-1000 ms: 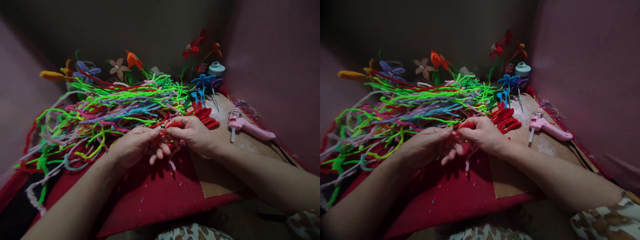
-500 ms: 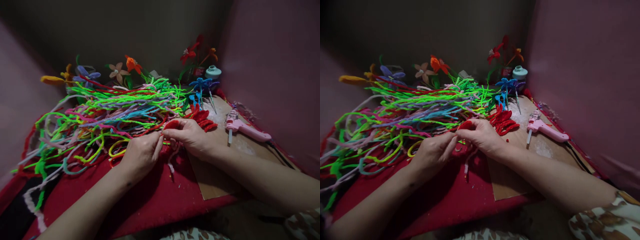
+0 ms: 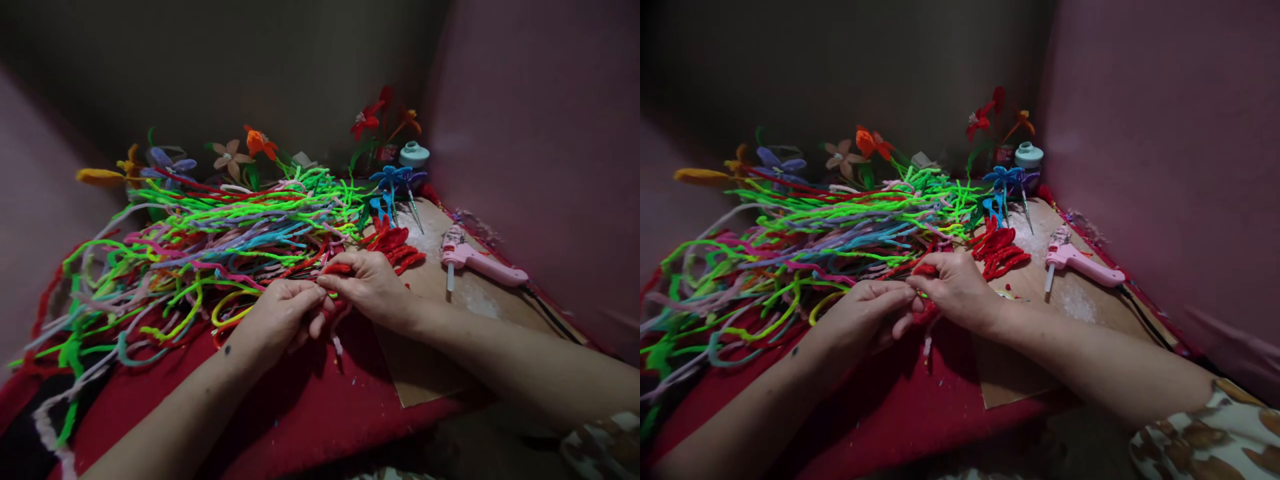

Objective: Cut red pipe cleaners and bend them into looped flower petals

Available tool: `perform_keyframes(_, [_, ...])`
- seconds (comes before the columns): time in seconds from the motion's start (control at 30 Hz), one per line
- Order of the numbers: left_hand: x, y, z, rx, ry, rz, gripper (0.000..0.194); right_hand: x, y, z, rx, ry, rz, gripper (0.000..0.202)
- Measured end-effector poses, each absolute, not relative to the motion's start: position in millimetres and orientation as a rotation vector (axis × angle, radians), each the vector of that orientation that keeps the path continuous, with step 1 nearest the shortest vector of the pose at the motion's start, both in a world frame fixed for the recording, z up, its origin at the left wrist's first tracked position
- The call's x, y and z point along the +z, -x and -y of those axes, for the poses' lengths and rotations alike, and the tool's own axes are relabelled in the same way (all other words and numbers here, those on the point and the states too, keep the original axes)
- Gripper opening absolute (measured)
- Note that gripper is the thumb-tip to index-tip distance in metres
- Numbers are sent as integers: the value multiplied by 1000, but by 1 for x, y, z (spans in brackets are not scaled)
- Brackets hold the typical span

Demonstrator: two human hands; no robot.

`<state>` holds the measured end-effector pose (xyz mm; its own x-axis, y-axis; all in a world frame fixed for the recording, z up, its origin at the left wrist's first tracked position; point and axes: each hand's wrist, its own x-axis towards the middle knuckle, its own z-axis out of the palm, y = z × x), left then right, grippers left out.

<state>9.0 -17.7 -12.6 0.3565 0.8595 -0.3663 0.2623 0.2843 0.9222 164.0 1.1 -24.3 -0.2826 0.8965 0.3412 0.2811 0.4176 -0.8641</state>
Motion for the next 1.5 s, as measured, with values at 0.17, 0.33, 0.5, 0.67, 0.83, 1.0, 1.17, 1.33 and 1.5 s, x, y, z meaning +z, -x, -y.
perform_keyframes(0.17, [-16,-1,10,550,-1094,-1055,25,-27,-162,-1,909,924,1773,22])
perform_keyframes(0.33, [-14,10,1,698,-1104,-1079,25,-27,-161,6,1008,991,1580,27])
perform_keyframes(0.5, [-7,-3,-6,777,-1262,-1203,27,-43,-153,29,574,557,2065,32])
perform_keyframes(0.67, [8,-49,-15,520,-1518,-1227,29,-62,-141,36,243,227,2242,37])
perform_keyframes(0.83, [6,-84,-34,461,-1511,-1191,24,-61,-137,31,221,193,2139,42])
perform_keyframes(1.0, [-5,-99,-47,412,-1609,-1230,25,-56,-135,29,314,281,2281,47])
perform_keyframes(1.17, [-7,-110,-44,321,-1944,-1226,29,-51,-132,27,391,282,2347,50])
perform_keyframes(1.33, [-5,-119,-37,234,-2369,-1280,27,-45,-133,24,297,205,2401,48])
perform_keyframes(1.5, [-10,-125,-37,66,-2730,-1396,23,-37,-153,27,50,17,2314,36])
